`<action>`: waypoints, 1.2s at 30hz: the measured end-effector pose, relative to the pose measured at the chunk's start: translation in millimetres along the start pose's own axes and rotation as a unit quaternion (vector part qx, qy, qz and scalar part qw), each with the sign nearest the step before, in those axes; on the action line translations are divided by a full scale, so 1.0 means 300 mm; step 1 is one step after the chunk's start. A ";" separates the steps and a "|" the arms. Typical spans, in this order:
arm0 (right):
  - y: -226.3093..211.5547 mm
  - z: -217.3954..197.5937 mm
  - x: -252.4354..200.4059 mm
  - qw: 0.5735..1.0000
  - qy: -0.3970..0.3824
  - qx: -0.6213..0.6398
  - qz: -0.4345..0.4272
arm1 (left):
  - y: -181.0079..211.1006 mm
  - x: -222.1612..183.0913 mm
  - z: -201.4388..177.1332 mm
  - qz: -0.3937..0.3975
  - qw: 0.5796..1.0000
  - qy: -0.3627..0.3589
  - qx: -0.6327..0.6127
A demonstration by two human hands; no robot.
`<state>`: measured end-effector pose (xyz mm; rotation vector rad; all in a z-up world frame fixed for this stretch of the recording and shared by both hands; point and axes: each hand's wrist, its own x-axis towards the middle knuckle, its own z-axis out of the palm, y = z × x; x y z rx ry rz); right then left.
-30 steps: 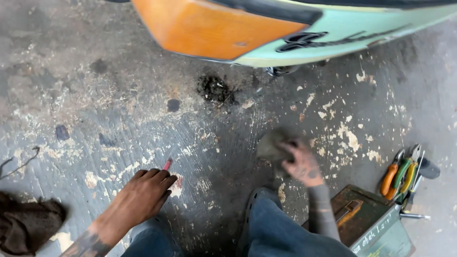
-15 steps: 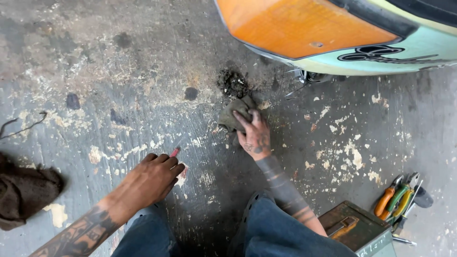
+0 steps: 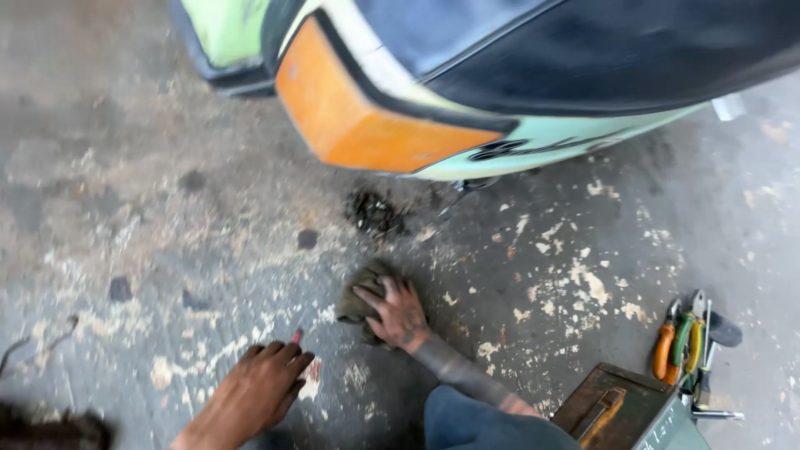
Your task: Cleaning grease and dirt from a scooter and the floor using a rag
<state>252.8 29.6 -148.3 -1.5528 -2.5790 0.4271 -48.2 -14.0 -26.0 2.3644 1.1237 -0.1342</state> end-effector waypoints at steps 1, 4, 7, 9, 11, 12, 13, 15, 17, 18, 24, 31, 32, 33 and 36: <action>0.006 -0.001 0.059 1.000 0.000 0.016 0.011 | 0.000 -0.005 0.009 -0.007 1.000 -0.010 -0.008; 0.038 0.024 0.151 0.995 0.066 0.062 0.035 | -0.032 0.006 0.053 -0.015 0.995 -0.095 -0.027; -0.032 -0.023 0.071 0.991 0.115 0.073 0.008 | -0.019 -0.031 0.069 -0.066 0.993 -0.091 -0.027; -0.123 -0.034 -0.026 0.992 0.085 0.080 -0.052 | -0.098 -0.044 0.209 -0.072 0.991 -0.113 0.012; -0.152 0.014 -0.075 0.989 0.051 0.083 -0.113 | -0.165 -0.041 0.320 -0.077 0.987 -0.131 0.049; -0.135 0.068 -0.073 0.986 0.002 0.075 -0.146 | -0.193 -0.033 0.363 -0.085 0.986 -0.126 0.066; -0.133 0.128 -0.091 0.980 -0.053 0.072 -0.177 | -0.210 -0.048 0.415 -0.094 0.984 -0.125 0.079; -0.109 0.096 0.017 0.990 -0.016 0.049 -0.134 | -0.161 -0.032 0.321 -0.094 0.982 -0.142 0.077; -0.071 0.089 0.107 0.995 0.019 0.024 -0.092 | -0.145 -0.039 0.318 -0.096 0.980 -0.159 0.072; -0.047 0.095 0.146 0.997 -0.003 0.055 -0.048 | -0.156 -0.052 0.358 -0.094 0.982 -0.140 0.080; -0.137 -0.022 0.166 0.985 0.080 0.098 -0.120 | -0.241 -0.098 0.506 -0.087 0.989 -0.022 0.116; -0.221 0.101 0.212 0.977 0.100 0.013 -0.189 | -0.293 -0.105 0.513 -0.108 0.985 -0.079 0.106; -0.179 0.102 0.259 0.977 0.096 0.018 -0.189 | -0.274 -0.102 0.473 -0.110 0.985 -0.084 0.103; -0.143 0.106 0.308 0.984 0.105 0.036 -0.138 | -0.256 -0.107 0.434 -0.128 0.981 -0.105 0.098; -0.046 0.066 0.391 0.988 0.124 0.041 -0.082 | -0.135 -0.111 0.184 -0.147 0.984 -0.094 0.031</action>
